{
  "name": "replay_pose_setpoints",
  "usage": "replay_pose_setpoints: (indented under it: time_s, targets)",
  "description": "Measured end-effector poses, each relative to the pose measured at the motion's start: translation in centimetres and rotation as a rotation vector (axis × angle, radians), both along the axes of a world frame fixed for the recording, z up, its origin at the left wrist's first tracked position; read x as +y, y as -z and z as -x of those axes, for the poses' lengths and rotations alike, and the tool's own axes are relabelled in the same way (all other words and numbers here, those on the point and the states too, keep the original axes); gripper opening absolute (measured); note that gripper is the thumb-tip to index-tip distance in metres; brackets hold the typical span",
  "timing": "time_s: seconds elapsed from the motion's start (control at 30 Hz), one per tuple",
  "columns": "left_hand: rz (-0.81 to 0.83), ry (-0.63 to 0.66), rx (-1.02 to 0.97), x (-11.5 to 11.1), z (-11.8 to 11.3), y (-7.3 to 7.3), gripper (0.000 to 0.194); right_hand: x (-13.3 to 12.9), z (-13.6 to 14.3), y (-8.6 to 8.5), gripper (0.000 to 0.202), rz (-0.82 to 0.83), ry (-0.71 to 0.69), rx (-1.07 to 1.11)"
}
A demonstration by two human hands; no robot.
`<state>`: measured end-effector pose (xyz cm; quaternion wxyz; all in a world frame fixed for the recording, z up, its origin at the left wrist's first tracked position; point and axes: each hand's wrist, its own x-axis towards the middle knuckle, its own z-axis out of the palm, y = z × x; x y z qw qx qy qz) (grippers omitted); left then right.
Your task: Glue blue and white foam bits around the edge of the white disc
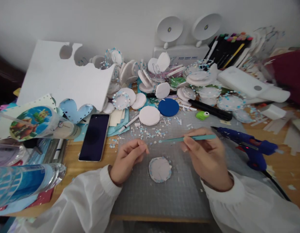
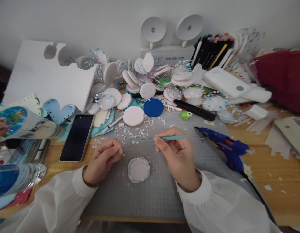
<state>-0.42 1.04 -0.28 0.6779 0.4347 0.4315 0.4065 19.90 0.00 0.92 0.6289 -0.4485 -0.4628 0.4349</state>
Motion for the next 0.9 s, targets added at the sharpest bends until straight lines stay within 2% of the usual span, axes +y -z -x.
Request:
replay_pose_setpoints:
  time_s: [0.1, 0.2, 0.3, 0.37, 0.47, 0.5, 0.57, 0.7, 0.77, 0.9]
  targets:
    - [0.028, 0.006, -0.049, 0.0, 0.0, 0.0, 0.047, -0.3, -0.5, -0.4, 0.023, -0.247, 0.107, -0.282]
    - [0.007, 0.088, -0.080, -0.1, 0.0, 0.0, 0.049, -0.9, -1.1, -1.5, 0.040, -0.587, -0.010, -0.681]
    - [-0.019, 0.190, -0.096, -0.4, 0.2, 0.0, 0.050, -1.4, -0.7, -2.7, 0.021, -0.952, -0.173, -1.025]
    - [-0.026, 0.242, -0.091, -0.6, 0.3, -0.1, 0.054, -1.4, 0.2, -3.3, 0.008, -1.142, -0.164, -1.174]
    - [-0.010, 0.270, -0.076, -0.6, 0.5, -0.3, 0.054, -1.1, 1.9, -3.4, 0.020, -1.342, -0.174, -1.243]
    - [-0.002, 0.259, -0.072, -0.6, 0.5, -0.4, 0.053, -1.0, 2.3, -3.4, 0.022, -1.343, -0.190, -1.247]
    - [0.010, 0.216, -0.068, -0.4, 0.5, -0.6, 0.054, -0.9, 2.6, -3.3, 0.024, -1.242, -0.200, -1.258]
    - [0.004, 0.203, -0.114, -0.2, 0.3, -0.5, 0.057, -0.8, 1.5, -3.3, 0.020, -1.050, -0.201, -1.186]
    - [0.021, 0.190, -0.161, -0.2, 0.3, -0.3, 0.053, -0.5, 0.3, -3.1, 0.015, -0.920, -0.200, -1.084]
    - [0.096, 0.080, -0.356, 0.1, 0.5, -0.2, 0.052, 0.2, -2.0, -1.5, 0.024, -0.573, -0.053, -0.733]
